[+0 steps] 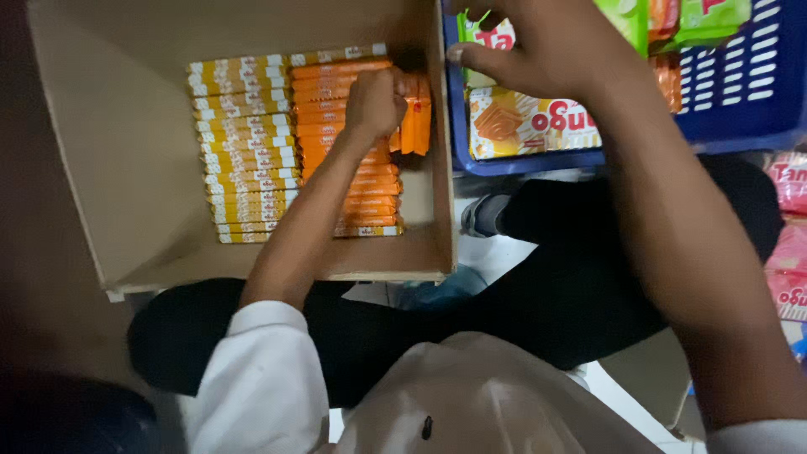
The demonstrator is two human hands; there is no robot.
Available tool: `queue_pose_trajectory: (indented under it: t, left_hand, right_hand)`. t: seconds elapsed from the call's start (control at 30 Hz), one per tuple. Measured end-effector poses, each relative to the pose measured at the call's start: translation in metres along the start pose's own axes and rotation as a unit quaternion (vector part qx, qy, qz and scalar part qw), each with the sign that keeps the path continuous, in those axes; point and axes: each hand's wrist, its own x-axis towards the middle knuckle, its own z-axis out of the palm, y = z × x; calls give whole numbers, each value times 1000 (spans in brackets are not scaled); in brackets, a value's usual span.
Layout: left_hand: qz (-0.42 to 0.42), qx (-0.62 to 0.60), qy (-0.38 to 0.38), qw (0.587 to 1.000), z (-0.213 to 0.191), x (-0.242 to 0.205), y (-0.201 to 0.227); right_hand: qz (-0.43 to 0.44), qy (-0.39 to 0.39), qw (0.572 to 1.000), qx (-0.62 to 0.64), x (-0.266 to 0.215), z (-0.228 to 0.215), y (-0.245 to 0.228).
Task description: The person transfers packets of Tango snacks from a cardboard box into a blue plastic basket. They pick up stacks of orange, green, and brown packets and place them into the basket, arranging them in rows.
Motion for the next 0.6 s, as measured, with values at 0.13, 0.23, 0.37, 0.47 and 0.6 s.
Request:
queue_pose_trajectory:
  t: [0.13,0.23,0.37,0.47,0.6]
  left_hand:
    - [129,81,-73,986,-46,0,14]
    - [171,93,-82,977,-88,-18,38]
    - [209,96,-11,973,-175,-69,94]
    - [294,92,62,949,-225,-106,139]
    - [388,125,66,911,-206,-114,182]
  right_hand:
    - [11,-3,994,111,12,-3,-14]
    - [142,-65,963,220,14,-4,-25]
    - [448,-202,698,520,21,-12,-47]
    - [428,-246,634,595,29,-9,-60]
    - [234,-195,425,852,33,22,-36]
